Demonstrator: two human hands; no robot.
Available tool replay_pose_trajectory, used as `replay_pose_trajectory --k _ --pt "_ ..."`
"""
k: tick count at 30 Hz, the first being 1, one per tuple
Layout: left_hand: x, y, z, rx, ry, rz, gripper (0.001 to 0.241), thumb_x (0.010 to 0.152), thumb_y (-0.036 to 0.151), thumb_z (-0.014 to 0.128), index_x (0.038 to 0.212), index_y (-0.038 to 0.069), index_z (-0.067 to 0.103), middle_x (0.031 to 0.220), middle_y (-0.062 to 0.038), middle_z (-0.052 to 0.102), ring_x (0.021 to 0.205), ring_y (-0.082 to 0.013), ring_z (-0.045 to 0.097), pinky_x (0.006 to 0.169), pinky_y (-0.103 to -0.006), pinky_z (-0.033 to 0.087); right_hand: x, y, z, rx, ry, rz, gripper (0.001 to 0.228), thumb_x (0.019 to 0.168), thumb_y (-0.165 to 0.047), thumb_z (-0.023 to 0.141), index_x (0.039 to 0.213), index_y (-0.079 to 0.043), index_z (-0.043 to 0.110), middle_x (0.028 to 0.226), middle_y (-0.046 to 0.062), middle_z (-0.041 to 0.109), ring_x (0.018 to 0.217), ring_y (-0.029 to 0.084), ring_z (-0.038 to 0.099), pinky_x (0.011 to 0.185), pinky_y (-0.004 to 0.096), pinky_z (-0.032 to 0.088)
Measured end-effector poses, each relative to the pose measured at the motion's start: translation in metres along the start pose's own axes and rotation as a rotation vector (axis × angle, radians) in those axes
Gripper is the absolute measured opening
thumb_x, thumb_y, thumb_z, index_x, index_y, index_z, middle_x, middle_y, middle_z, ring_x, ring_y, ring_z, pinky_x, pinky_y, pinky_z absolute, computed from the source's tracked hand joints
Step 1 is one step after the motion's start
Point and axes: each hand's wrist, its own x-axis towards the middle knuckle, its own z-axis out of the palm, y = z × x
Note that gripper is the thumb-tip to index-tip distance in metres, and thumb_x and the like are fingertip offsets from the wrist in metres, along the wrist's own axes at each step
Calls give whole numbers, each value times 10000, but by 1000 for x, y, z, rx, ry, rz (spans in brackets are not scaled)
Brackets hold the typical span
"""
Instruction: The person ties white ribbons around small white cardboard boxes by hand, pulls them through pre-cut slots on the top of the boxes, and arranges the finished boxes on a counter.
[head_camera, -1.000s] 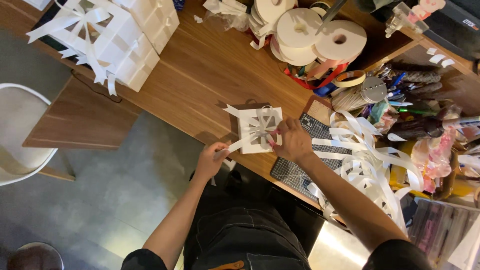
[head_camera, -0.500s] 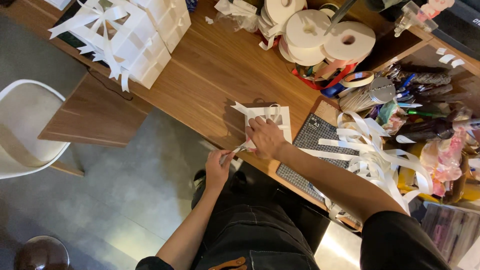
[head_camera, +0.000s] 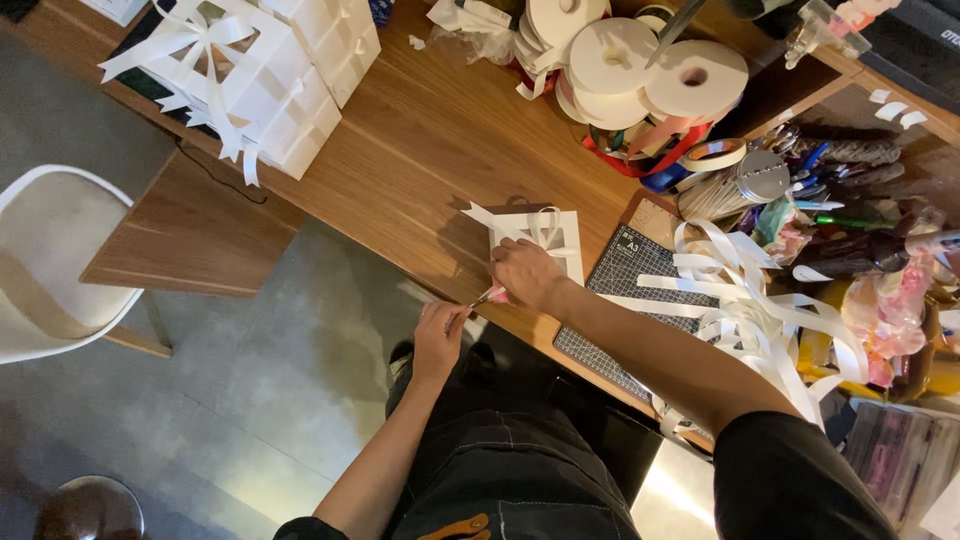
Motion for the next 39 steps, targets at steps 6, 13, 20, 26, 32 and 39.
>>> replay_pose_trajectory --k 6,13,20,26,32,39 --pt "-1 0 0 -21 -25 27 61 938 57 721 984 38 686 941 -103 679 882 -301 626 706 -403 519 4 3 4 12 -45 39 278 743 -195 846 963 -76 726 1135 92 680 1167 271 607 973 383 509" --pt "-2 1 -1 55 -27 144 69 933 45 723 992 48 686 965 -98 689 901 -305 629 743 -415 522 15 19 54 13 -161 65 170 848 -167 797 933 -37 726 1042 152 699 929 266 724 771 364 615" --pt "-3 -9 -13 -16 55 -158 189 977 249 703 1024 66 689 974 -130 678 809 -295 665 680 -386 542 -63 79 19 318 82 570 317 816 -412 812 855 -101 761 931 136 713 843 317 719 706 459 588" --pt "-35 -73 -57 48 193 -513 378 1081 394 518 1115 30 611 932 -134 689 852 -273 679 735 -389 523 -141 195 174 299 102 1221 605 749 -587 882 859 -1 781 910 251 741 856 402 736 752 483 592" --pt "-80 -112 -122 221 316 -470 380 1133 363 453 1033 32 611 905 -137 642 834 -263 600 735 -411 484 -170 226 218 1028 -241 1112 474 567 -307 964 825 38 764 937 277 782 846 374 796 713 460 604" --pt "-136 -148 -201 207 392 -969 638 1139 435 491 725 -50 479 628 -159 438 641 -269 403 640 -477 383 -6 84 73 1007 757 576 117 1020 -154 758 1044 -65 686 927 59 699 800 125 631 754 267 526"
